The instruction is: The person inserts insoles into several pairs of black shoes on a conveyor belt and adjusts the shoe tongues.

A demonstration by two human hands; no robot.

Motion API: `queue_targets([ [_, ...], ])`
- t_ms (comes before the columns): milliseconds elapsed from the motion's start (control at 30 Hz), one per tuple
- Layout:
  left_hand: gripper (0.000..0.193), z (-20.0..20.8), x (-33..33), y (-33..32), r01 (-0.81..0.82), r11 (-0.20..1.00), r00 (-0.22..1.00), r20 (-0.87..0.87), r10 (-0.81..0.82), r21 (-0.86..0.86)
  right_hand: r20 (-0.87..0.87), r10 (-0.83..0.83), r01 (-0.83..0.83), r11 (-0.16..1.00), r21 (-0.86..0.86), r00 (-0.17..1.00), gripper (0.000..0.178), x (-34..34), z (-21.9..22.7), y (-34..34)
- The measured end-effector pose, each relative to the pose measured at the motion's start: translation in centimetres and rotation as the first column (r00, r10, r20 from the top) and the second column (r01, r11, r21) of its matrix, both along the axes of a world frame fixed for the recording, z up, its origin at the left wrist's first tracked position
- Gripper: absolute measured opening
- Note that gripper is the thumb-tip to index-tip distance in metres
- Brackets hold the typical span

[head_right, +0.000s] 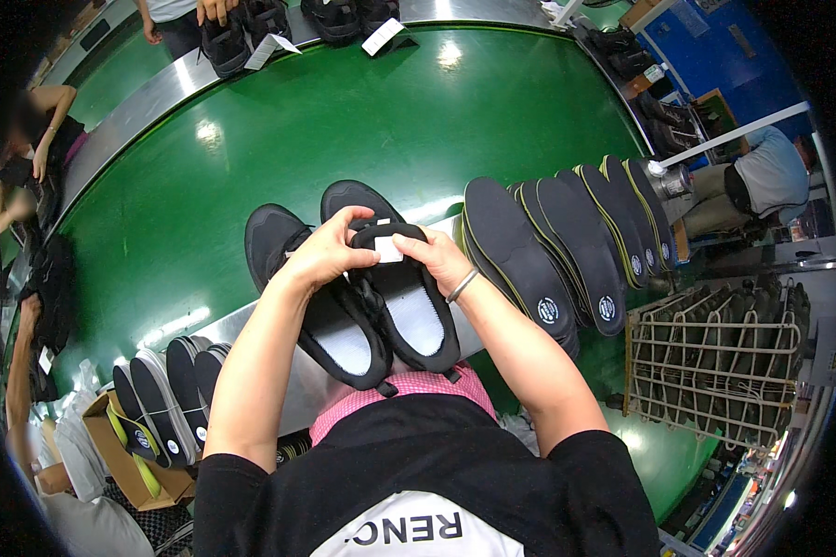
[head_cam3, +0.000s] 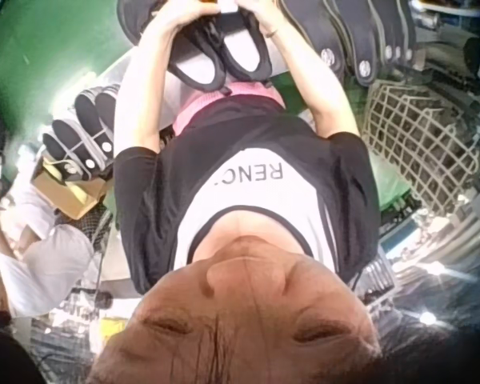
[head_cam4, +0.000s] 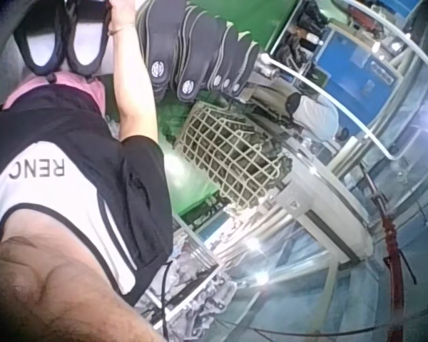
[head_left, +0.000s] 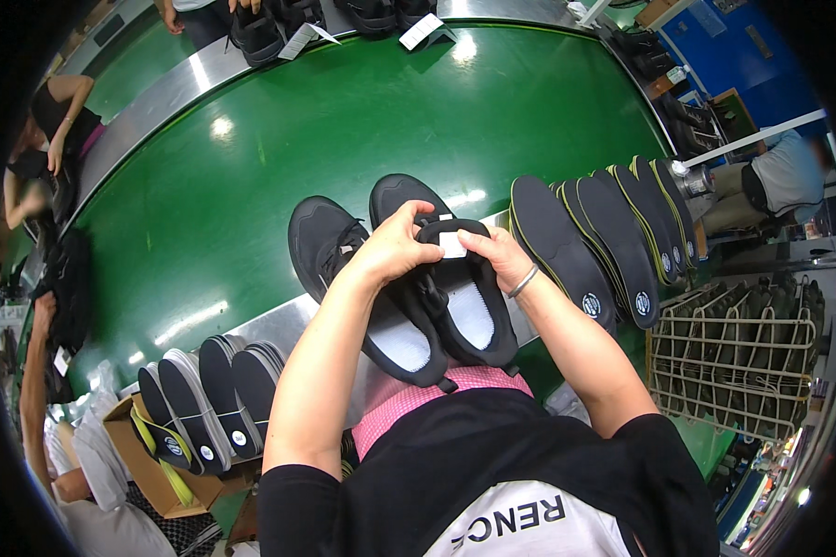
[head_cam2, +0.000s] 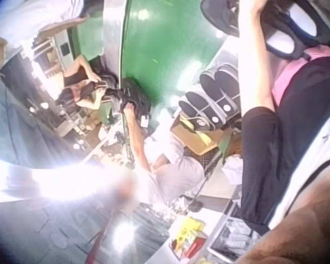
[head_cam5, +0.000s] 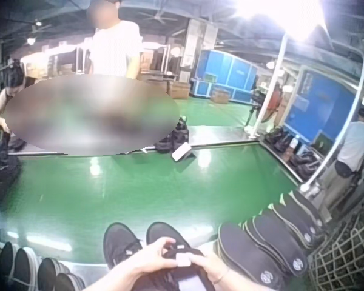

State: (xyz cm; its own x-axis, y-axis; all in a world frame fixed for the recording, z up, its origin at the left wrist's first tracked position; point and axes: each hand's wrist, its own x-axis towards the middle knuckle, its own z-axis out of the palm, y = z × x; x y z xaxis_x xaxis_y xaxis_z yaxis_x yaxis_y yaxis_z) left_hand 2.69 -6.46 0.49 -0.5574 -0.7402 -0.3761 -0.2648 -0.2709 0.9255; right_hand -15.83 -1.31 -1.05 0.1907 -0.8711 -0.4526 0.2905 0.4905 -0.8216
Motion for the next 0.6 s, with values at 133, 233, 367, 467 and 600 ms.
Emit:
queue_targets([
  [133, 0.064, 0.3, -0.02, 0.04, -0.012, 1.0, 1.0, 0.007, 0.012, -0.025, -0.046, 0.068, -0.07, 0.997, -0.039, 0.997, 0.039, 0.05, 0.49, 0.06],
  [233, 0.064, 0.37, -0.05, -0.1, -0.006, 1.0, 1.0, 0.02, 0.007, -0.022, -0.063, 0.106, -0.111, 0.991, -0.074, 0.992, 0.042, -0.13, 0.49, -0.09],
  [367, 0.063, 0.47, 0.05, 0.0, -0.002, 1.0, 1.0, 0.005, 0.003, -0.029, -0.053, 0.096, -0.099, 0.994, -0.046, 0.994, 0.045, -0.08, 0.55, 0.05],
  [467, 0.062, 0.52, 0.04, 0.07, -0.008, 1.0, 1.0, -0.029, 0.008, -0.008, -0.057, 0.091, -0.093, 0.995, -0.031, 0.994, 0.045, 0.01, 0.64, 0.03],
  [600, 0.062, 0.79, 0.04, 0.09, -0.006, 1.0, 0.999, -0.039, 0.006, 0.007, -0.069, 0.079, -0.082, 0.995, -0.05, 0.995, 0.045, 0.0, 0.16, 0.01],
])
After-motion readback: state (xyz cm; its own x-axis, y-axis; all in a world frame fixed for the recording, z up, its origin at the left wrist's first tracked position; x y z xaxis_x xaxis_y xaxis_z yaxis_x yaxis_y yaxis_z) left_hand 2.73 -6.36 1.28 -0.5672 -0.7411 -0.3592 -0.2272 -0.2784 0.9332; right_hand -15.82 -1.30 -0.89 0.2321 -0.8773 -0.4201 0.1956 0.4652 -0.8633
